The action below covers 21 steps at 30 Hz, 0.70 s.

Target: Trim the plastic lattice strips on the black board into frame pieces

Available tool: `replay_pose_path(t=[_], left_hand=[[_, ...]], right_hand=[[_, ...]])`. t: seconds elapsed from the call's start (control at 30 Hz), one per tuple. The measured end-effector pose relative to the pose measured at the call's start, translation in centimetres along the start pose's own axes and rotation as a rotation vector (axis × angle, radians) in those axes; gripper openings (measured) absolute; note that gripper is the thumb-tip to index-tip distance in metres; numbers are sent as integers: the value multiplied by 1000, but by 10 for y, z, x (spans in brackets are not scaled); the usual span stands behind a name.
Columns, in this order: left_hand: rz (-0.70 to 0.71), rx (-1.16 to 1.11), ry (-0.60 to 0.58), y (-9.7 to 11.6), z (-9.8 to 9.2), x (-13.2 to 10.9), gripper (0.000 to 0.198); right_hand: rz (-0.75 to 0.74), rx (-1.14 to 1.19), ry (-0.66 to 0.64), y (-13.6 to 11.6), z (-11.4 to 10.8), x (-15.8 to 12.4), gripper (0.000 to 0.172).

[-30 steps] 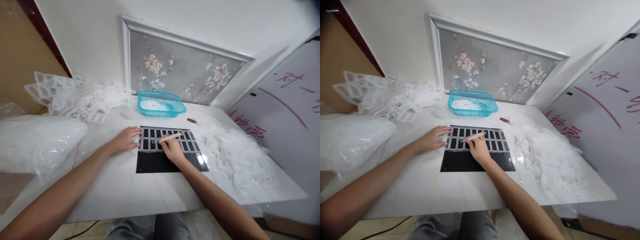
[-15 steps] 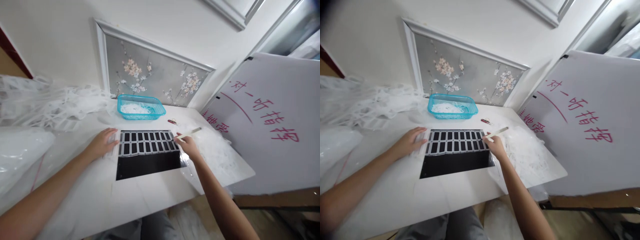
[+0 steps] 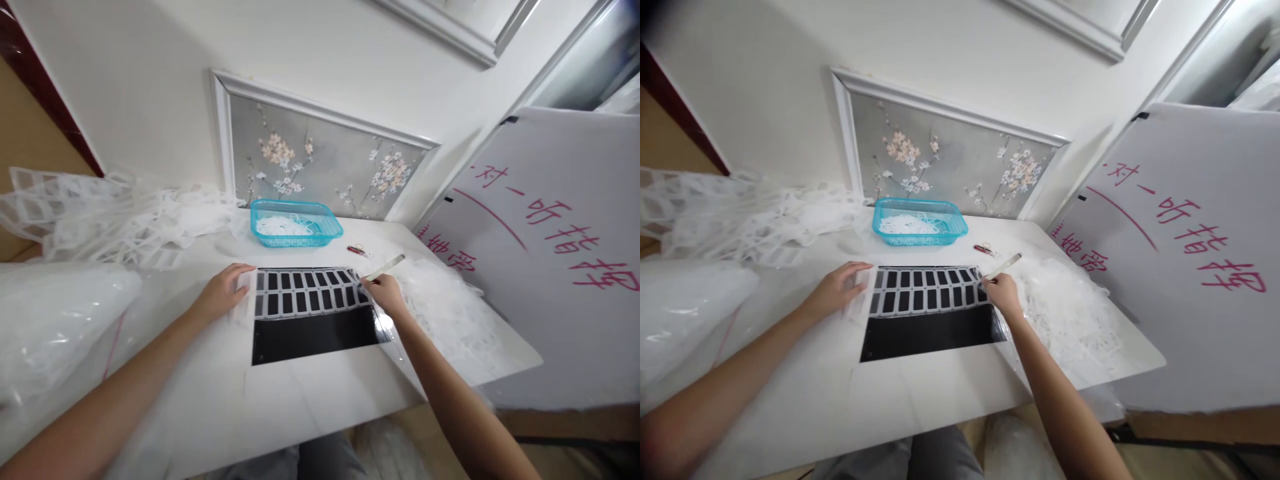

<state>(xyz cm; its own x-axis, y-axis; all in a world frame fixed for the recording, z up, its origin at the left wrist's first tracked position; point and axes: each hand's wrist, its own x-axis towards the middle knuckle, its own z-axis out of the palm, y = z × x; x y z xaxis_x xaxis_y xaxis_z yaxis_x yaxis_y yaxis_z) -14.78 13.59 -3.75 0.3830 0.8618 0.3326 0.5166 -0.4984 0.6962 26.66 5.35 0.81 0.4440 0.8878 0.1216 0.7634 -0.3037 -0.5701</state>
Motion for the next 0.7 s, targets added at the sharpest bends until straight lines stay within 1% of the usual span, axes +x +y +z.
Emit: replay_pose_path(t=[0.07,0.13,0.2,0.27,0.3,0.33,0.37,0.4,0.43,0.53,0.6,0.63,0.7], left_hand=[[13,-156,6,7,2,-1,44],[1,-272,-17,15,6,-3,44],[-5,-269,-66,23,11,-6,43],[14,-158,-114,30,15,-10,41],[33,-85,-140,32,16,-12,41],[56,-13,-167,35,17,-13,42],[83,54,-196,36,18,-14,44],[114,116,-226,37,18,-15,47],[148,172,-257,38,18,-16,49],[225,285,-327,40,17,-17,52],[239,314,-349,40,17,-17,51],[237,319,-353,40,17,-17,51],[229,317,-353,42,16,-18,50]], right_hand=[[21,-47,34,7,-19,10,26],[45,-106,82,13,-39,22,23],[33,-155,135,12,-52,30,18],[-59,-166,179,1,-49,30,18],[-123,-147,189,-9,-42,27,18],[-233,-99,178,-22,-31,22,20],[-317,-14,136,-36,-16,16,20],[-372,74,80,-51,0,9,22],[-405,146,-7,-66,18,2,23],[-442,326,-177,-105,70,-17,25],[-409,431,-202,-119,97,-25,28],[-390,464,-203,-122,106,-28,29],[-376,484,-187,-123,119,-32,27]])
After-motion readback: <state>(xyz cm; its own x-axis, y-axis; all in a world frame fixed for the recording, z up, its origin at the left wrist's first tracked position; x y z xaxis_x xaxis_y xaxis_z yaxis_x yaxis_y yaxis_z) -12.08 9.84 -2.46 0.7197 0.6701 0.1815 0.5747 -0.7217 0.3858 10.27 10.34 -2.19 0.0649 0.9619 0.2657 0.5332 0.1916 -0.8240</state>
